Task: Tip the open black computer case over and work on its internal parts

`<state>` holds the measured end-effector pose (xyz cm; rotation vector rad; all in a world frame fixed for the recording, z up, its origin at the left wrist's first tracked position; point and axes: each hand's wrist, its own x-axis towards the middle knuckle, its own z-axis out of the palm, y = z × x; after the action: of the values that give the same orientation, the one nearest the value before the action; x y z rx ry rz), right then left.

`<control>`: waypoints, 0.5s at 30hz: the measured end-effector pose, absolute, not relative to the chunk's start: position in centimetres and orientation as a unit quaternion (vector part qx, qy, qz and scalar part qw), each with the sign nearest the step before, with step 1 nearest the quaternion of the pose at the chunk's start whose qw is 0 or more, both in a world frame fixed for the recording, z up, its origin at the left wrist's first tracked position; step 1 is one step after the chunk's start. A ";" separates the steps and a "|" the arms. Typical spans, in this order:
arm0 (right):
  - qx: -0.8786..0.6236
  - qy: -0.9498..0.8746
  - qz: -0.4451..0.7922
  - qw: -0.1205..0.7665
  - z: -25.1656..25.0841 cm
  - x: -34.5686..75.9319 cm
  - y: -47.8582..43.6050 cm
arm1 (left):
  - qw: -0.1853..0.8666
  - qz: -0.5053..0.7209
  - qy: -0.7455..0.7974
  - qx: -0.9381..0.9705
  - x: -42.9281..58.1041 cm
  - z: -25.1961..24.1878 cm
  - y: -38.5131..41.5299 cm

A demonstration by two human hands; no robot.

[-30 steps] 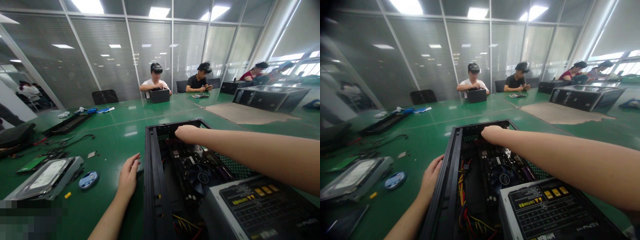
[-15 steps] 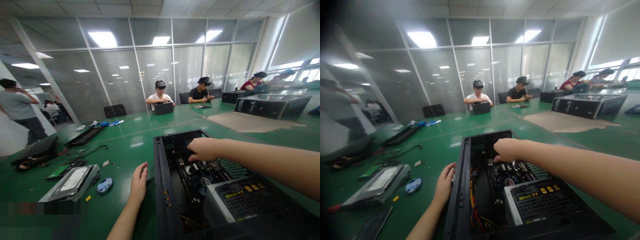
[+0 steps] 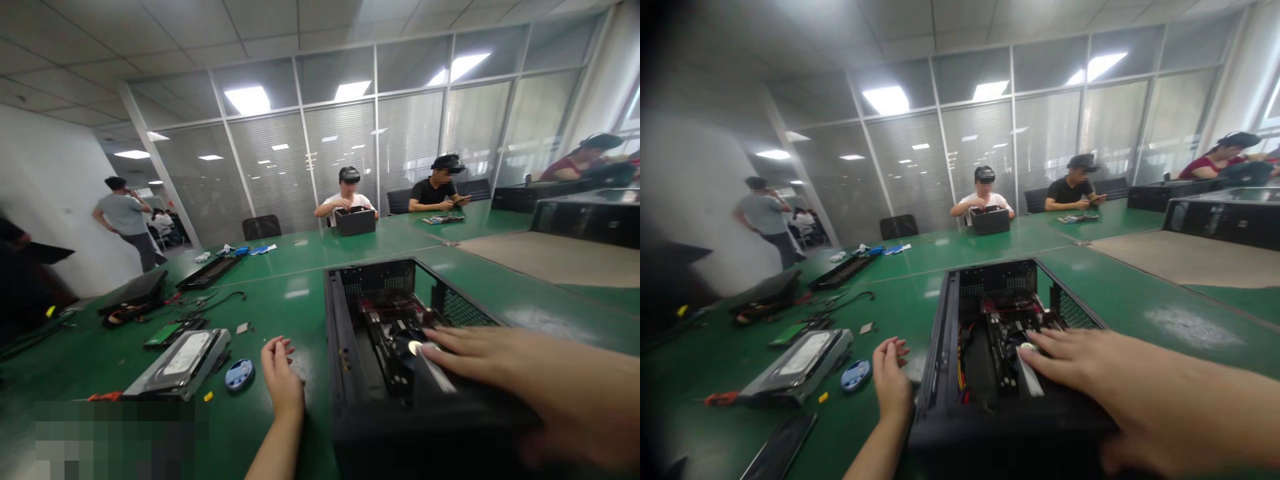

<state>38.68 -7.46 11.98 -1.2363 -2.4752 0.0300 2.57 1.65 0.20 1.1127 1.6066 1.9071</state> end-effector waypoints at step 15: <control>-0.475 -0.841 0.001 0.261 1.1 23.7 7.2 | 0.210 0.660 0.548 0.470 2.7 0.0 1.5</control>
<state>23.70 7.21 1.15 -1.2854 -2.2767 0.0029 2.72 1.47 0.03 1.3065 1.5236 1.8342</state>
